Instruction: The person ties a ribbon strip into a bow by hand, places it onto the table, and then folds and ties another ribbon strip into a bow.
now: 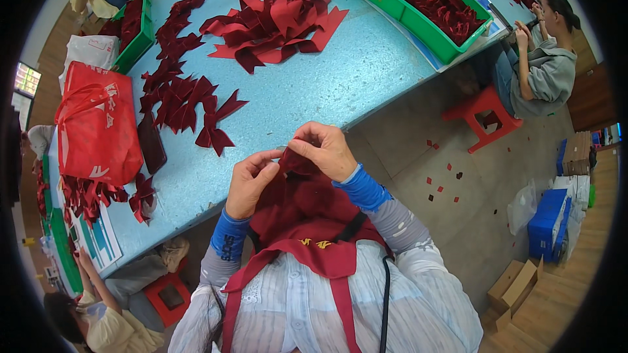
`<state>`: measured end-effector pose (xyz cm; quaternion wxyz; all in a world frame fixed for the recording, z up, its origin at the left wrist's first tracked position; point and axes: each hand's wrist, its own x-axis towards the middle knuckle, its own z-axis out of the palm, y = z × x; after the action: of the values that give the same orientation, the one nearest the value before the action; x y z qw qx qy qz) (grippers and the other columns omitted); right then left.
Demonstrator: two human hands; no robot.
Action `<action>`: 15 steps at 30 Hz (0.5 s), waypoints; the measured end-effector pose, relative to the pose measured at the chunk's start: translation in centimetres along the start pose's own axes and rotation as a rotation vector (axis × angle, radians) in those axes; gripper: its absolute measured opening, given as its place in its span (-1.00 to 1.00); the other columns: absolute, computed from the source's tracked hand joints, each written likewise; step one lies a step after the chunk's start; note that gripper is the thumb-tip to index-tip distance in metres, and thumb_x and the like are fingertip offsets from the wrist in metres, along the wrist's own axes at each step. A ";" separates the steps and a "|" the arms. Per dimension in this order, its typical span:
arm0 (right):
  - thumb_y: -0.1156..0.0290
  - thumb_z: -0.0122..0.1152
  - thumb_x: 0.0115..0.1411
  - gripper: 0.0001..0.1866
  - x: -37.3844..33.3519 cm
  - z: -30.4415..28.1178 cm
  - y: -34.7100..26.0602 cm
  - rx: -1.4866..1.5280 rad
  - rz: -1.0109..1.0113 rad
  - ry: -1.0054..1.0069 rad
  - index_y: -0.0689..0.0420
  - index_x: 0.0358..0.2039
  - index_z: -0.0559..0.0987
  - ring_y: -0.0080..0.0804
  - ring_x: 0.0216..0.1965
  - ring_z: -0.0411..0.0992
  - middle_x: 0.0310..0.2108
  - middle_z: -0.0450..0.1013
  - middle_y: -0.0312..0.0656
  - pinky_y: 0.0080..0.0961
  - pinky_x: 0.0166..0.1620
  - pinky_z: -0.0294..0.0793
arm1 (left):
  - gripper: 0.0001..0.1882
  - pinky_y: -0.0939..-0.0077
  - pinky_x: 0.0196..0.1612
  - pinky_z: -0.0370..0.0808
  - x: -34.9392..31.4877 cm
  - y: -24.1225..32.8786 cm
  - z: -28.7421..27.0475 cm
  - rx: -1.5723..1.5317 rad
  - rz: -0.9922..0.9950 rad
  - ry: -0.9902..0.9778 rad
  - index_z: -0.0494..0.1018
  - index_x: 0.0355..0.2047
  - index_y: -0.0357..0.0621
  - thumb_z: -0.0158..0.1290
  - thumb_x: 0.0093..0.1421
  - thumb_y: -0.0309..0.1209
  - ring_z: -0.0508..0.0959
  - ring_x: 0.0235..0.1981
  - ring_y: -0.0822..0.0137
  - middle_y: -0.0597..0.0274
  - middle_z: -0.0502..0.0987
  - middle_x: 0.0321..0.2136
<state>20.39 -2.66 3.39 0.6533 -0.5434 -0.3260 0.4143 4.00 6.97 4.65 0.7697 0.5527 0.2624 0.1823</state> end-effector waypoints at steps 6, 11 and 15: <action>0.41 0.04 0.24 -0.82 0.6 0.4 -0.3 -0.033 -0.048 0.096 0.27 -0.28 0.50 -0.67 -0.41 0.39 -0.45 0.47 -0.31 -0.72 -0.32 0.41 | -0.84 0.68 -0.28 0.41 0.2 -0.3 -0.7 -0.020 -0.012 -0.108 0.44 -0.25 -0.29 -0.02 0.22 -0.45 0.49 -0.40 0.53 0.27 0.53 -0.43; 0.32 -0.06 0.29 -0.73 0.5 -1.8 0.3 -0.062 -0.116 0.177 0.27 -0.22 0.50 -0.63 -0.38 0.41 -0.43 0.48 -0.28 -0.68 -0.26 0.41 | -0.87 0.67 -0.32 0.43 0.1 -0.6 -0.9 -0.195 -0.001 0.042 0.42 -0.29 -0.26 -0.03 0.23 -0.44 0.50 -0.45 0.52 0.27 0.53 -0.46; 0.27 -0.09 0.30 -0.69 -0.7 -1.6 0.6 -0.048 0.020 0.081 0.26 -0.16 0.47 -0.60 -0.35 0.41 -0.39 0.48 -0.26 -0.66 -0.23 0.41 | -0.87 0.67 -0.33 0.43 0.1 -0.7 -0.8 -0.214 0.028 0.047 0.41 -0.28 -0.25 -0.04 0.23 -0.44 0.51 -0.45 0.51 0.26 0.53 -0.43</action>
<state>21.36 -3.89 2.49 0.6484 -0.5786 -0.3037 0.3906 3.58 7.38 3.74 0.8151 0.4668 0.2518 0.2331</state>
